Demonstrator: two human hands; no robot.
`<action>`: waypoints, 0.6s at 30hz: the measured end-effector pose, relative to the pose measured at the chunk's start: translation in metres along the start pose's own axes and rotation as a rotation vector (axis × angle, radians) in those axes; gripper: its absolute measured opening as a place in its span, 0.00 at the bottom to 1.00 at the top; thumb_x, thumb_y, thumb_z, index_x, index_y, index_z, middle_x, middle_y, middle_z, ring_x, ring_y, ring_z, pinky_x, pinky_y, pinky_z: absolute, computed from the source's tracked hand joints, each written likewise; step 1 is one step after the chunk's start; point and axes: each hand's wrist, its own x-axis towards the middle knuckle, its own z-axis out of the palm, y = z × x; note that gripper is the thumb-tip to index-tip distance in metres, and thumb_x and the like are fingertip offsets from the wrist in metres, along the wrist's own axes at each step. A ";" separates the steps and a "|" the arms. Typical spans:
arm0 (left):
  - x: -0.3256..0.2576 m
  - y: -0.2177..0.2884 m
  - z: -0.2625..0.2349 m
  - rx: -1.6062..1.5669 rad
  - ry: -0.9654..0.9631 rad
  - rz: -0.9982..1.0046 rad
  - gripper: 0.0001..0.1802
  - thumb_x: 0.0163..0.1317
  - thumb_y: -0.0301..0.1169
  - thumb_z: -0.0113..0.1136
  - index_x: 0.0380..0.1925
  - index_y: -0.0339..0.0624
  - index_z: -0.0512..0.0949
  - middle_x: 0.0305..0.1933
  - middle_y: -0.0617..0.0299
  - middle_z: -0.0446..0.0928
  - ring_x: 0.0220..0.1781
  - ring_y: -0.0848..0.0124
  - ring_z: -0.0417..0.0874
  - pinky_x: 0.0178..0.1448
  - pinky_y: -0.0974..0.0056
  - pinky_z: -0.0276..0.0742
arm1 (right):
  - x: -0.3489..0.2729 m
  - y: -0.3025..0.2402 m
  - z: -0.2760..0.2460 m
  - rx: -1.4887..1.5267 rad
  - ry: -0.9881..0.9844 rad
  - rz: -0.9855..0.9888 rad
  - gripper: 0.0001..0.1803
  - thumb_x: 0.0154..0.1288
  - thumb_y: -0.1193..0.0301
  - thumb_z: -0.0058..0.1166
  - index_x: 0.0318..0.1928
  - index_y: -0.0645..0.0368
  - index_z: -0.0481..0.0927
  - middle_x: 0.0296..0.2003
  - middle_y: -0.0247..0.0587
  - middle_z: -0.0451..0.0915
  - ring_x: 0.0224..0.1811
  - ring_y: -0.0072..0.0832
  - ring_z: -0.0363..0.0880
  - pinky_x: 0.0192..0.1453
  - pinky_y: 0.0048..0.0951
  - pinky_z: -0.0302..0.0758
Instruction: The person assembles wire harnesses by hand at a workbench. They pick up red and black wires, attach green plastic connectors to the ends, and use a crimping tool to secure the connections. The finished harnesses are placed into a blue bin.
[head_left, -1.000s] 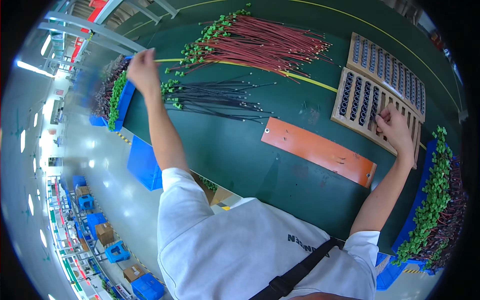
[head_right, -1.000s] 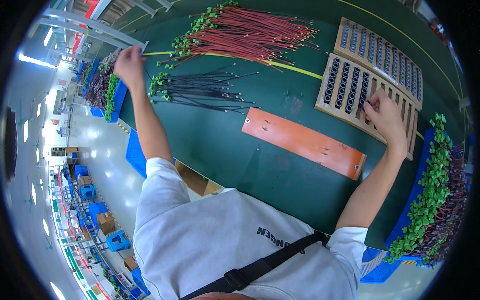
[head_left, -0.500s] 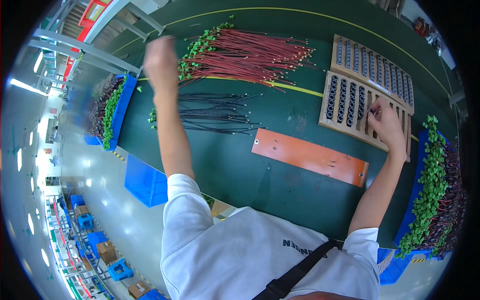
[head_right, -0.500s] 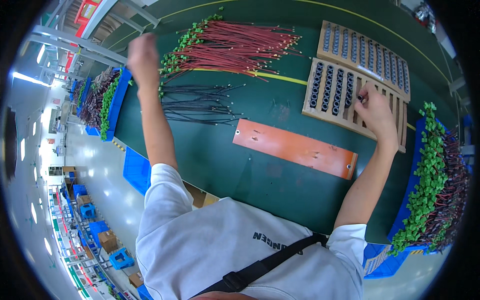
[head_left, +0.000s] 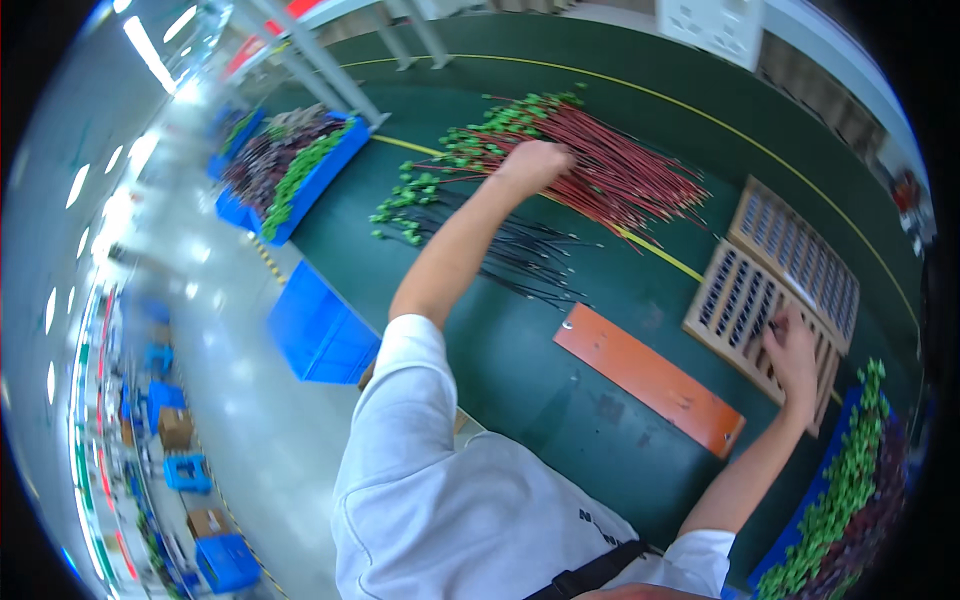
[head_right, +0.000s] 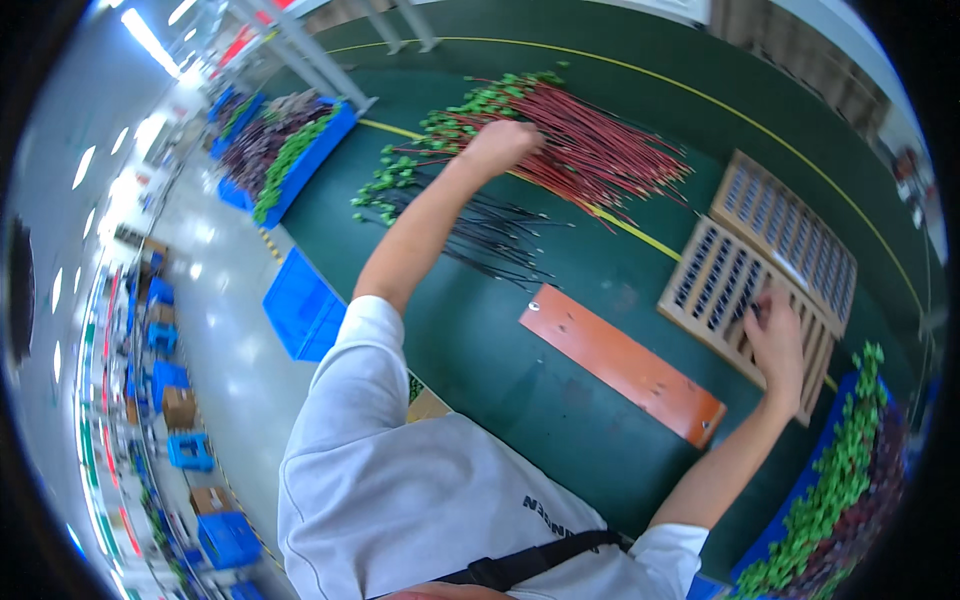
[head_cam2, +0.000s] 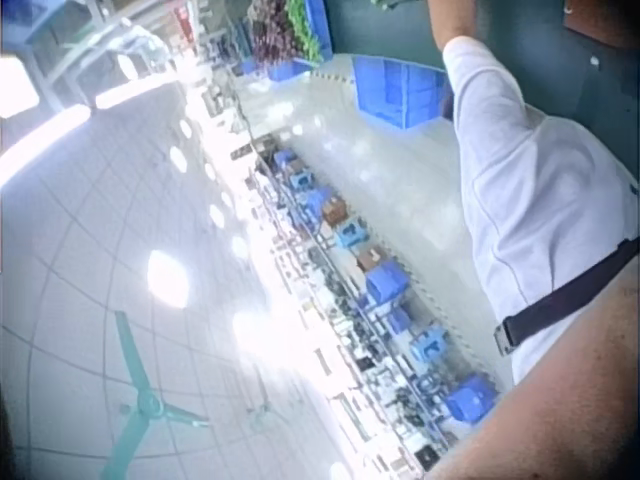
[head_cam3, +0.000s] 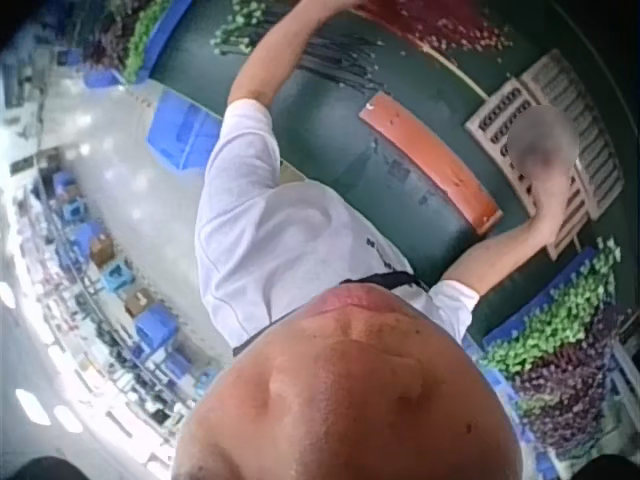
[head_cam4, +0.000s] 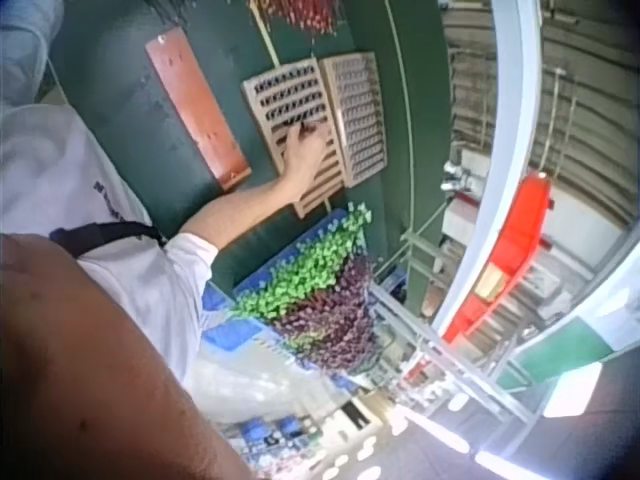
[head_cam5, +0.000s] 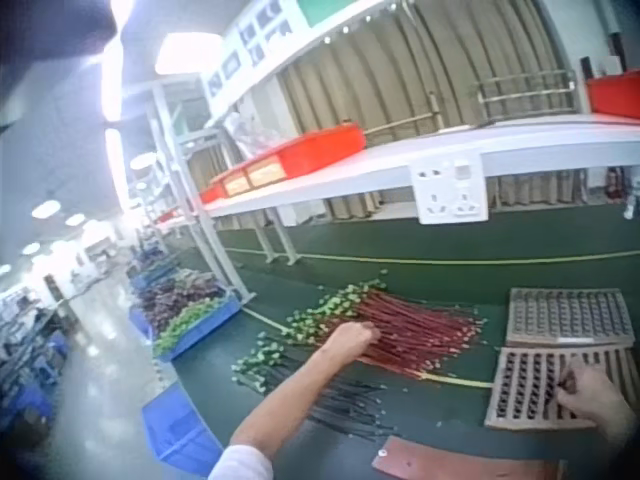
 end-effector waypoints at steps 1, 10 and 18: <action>-0.004 -0.007 0.001 -0.001 0.011 -0.002 0.06 0.62 0.33 0.64 0.35 0.45 0.85 0.38 0.56 0.84 0.43 0.53 0.89 0.44 0.48 0.85 | 0.001 -0.003 0.004 0.022 0.016 -0.032 0.12 0.67 0.76 0.62 0.46 0.66 0.74 0.30 0.50 0.81 0.32 0.40 0.81 0.40 0.40 0.77; -0.007 -0.017 -0.015 -0.180 0.170 -0.027 0.08 0.62 0.26 0.64 0.41 0.40 0.83 0.38 0.54 0.84 0.41 0.51 0.88 0.46 0.48 0.85 | 0.007 -0.015 0.003 0.052 -0.034 0.016 0.10 0.68 0.78 0.61 0.45 0.65 0.73 0.32 0.46 0.80 0.32 0.33 0.80 0.42 0.37 0.78; -0.003 -0.054 -0.072 -0.682 0.811 -0.558 0.09 0.66 0.21 0.65 0.45 0.32 0.87 0.36 0.55 0.88 0.32 0.71 0.88 0.40 0.66 0.84 | 0.007 -0.023 -0.005 0.086 -0.046 0.036 0.09 0.68 0.79 0.60 0.45 0.65 0.73 0.30 0.44 0.80 0.30 0.30 0.79 0.39 0.34 0.76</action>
